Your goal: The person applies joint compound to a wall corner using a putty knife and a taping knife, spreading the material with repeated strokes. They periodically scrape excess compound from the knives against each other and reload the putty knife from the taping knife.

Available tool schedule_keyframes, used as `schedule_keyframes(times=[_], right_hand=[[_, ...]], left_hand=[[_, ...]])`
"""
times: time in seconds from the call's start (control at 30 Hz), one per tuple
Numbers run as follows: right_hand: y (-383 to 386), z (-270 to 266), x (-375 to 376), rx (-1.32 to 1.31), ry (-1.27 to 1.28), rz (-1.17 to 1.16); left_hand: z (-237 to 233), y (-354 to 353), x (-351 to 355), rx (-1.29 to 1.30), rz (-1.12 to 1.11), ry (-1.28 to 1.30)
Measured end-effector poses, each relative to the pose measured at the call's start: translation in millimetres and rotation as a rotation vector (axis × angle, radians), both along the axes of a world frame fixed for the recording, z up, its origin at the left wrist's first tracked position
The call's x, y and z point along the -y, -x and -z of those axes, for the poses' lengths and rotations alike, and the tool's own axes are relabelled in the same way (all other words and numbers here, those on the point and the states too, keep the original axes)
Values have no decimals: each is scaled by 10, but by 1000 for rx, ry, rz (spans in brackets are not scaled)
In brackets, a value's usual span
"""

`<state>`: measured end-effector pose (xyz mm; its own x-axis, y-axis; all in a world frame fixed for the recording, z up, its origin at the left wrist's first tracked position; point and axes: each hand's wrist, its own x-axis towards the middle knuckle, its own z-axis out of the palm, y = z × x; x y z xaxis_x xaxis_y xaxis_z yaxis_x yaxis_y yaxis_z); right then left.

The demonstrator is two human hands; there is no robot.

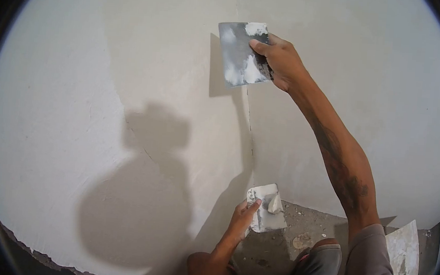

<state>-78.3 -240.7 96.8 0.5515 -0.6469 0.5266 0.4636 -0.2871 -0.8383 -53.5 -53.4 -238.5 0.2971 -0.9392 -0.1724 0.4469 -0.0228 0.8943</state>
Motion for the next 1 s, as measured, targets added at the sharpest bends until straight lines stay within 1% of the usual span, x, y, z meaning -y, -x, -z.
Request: schedule_keyframes(times=[0.1, 0.23, 0.33, 0.47, 0.7, 0.73, 0.83, 0.93, 1.0], right_hand=[[-134, -13, 34, -50, 39, 15], [-191, -50, -5, -20, 7, 1], [-193, -85, 48, -46, 43, 10], [-259, -58, 138, -46, 12, 16], [-224, -81, 65, -38, -9, 32], [-226, -97, 33, -36, -1, 36], [-243, -146, -47, 53, 180, -74], [-186, -194, -83, -23, 269, 64], [-156, -94, 40, -17, 221, 79]], left_hand=[[-14, 14, 7, -5, -10, 0], [-42, 10, 5, 3, -8, -17], [-54, 36, -1, -14, -3, -3], [-73, 32, -12, -32, -6, 7], [-78, 34, -18, -15, -4, 34], [-70, 35, -14, -26, -1, 42], [-62, 40, -8, -33, 6, 31], [33, 27, 10, -63, -5, 11], [68, 13, 34, -59, -11, 14]])
